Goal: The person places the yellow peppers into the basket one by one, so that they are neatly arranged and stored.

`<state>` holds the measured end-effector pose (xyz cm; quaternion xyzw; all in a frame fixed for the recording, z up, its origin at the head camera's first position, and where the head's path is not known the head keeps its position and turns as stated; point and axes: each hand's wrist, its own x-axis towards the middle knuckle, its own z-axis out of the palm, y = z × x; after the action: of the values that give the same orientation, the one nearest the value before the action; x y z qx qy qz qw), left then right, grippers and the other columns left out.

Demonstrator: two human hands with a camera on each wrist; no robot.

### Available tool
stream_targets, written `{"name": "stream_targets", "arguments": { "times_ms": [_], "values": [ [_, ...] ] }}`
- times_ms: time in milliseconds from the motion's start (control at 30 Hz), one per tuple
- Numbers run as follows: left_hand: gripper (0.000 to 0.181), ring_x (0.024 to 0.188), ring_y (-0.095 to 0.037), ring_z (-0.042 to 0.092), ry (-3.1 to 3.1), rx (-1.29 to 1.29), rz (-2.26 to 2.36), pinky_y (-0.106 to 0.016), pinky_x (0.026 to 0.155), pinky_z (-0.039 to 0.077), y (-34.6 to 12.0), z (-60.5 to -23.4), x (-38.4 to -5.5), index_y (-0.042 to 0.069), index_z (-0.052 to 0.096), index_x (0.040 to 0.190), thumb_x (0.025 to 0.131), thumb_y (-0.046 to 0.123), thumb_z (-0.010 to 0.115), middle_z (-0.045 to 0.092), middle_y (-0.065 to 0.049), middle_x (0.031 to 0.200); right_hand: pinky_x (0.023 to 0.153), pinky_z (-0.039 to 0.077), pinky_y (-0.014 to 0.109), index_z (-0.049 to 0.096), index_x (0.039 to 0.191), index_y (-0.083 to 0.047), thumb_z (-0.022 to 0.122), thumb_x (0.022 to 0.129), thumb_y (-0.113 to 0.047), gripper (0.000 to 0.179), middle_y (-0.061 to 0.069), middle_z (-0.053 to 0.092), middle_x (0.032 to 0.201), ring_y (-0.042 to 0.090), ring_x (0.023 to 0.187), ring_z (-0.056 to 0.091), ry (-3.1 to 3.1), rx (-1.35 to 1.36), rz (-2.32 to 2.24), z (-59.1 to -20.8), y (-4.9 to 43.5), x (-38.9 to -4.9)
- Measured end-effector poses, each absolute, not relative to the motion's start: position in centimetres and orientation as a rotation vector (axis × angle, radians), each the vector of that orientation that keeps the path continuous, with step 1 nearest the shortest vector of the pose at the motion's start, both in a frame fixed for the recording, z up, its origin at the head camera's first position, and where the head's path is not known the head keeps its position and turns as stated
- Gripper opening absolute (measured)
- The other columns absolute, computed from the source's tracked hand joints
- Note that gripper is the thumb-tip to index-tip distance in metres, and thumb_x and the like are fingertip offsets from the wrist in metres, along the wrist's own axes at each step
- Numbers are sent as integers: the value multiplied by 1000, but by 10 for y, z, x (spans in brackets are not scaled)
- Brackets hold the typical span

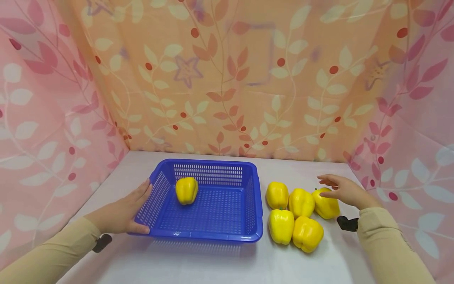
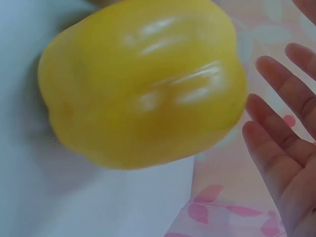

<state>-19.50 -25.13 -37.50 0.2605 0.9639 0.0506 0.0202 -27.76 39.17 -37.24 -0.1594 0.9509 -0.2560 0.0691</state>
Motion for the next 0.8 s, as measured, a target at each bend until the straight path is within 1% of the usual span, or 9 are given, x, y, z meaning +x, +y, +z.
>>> {"name": "stream_targets", "arguments": {
  "times_ms": [167, 200, 300, 400, 433, 667, 800],
  "values": [
    [126, 137, -39, 11, 2995, 821, 173, -50, 107, 21, -251, -376, -195, -7, 14, 143, 61, 84, 45, 4, -25, 150, 93, 33, 62, 45, 130, 1, 66, 82, -32, 62, 25, 52, 123, 48, 116, 40, 2858, -489, -805, -381, 396, -273],
    [126, 137, -39, 12, 2995, 820, 172, -50, 107, 22, -251, -376, -195, -7, 14, 143, 61, 84, 45, 4, -25, 150, 92, 35, 60, 46, 129, 0, 66, 83, -31, 60, 25, 53, 122, 47, 114, 41, 2876, -502, -789, -383, 397, -273],
    [126, 137, -39, 11, 2997, 818, 169, -51, 106, 22, -251, -376, -195, -7, 13, 143, 61, 84, 45, 4, -25, 150, 91, 36, 61, 47, 128, 0, 67, 82, -31, 59, 27, 50, 124, 48, 114, 39, 2887, -499, -781, -387, 399, -272],
    [126, 137, -39, 11, 2999, 815, 151, -50, 106, 22, -251, -376, -196, -6, 13, 143, 61, 85, 44, 3, -25, 150, 90, 36, 61, 47, 130, -1, 67, 81, -34, 62, 29, 46, 128, 48, 114, 38, 2885, -449, -754, -391, 400, -270],
    [126, 137, -39, 11, 3000, 816, 149, -50, 107, 22, -252, -376, -196, -6, 13, 143, 61, 85, 44, 3, -25, 150, 91, 34, 63, 46, 130, -1, 67, 80, -36, 65, 30, 44, 129, 49, 115, 38, 2872, -426, -763, -391, 400, -270],
    [127, 137, -39, 11, 2998, 823, 166, -50, 107, 21, -252, -377, -197, -7, 13, 143, 61, 84, 45, 3, -25, 150, 87, 36, 64, 47, 131, 0, 68, 81, -32, 63, 31, 43, 129, 52, 112, 40, 2857, -401, -758, -397, 402, -265],
    [126, 137, -39, 11, 2997, 817, 161, -50, 107, 21, -253, -377, -197, -7, 13, 143, 61, 84, 45, 3, -25, 150, 83, 38, 65, 43, 133, 1, 68, 80, -33, 68, 33, 40, 130, 53, 109, 41, 2846, -388, -773, -400, 405, -264]
  ]
}}
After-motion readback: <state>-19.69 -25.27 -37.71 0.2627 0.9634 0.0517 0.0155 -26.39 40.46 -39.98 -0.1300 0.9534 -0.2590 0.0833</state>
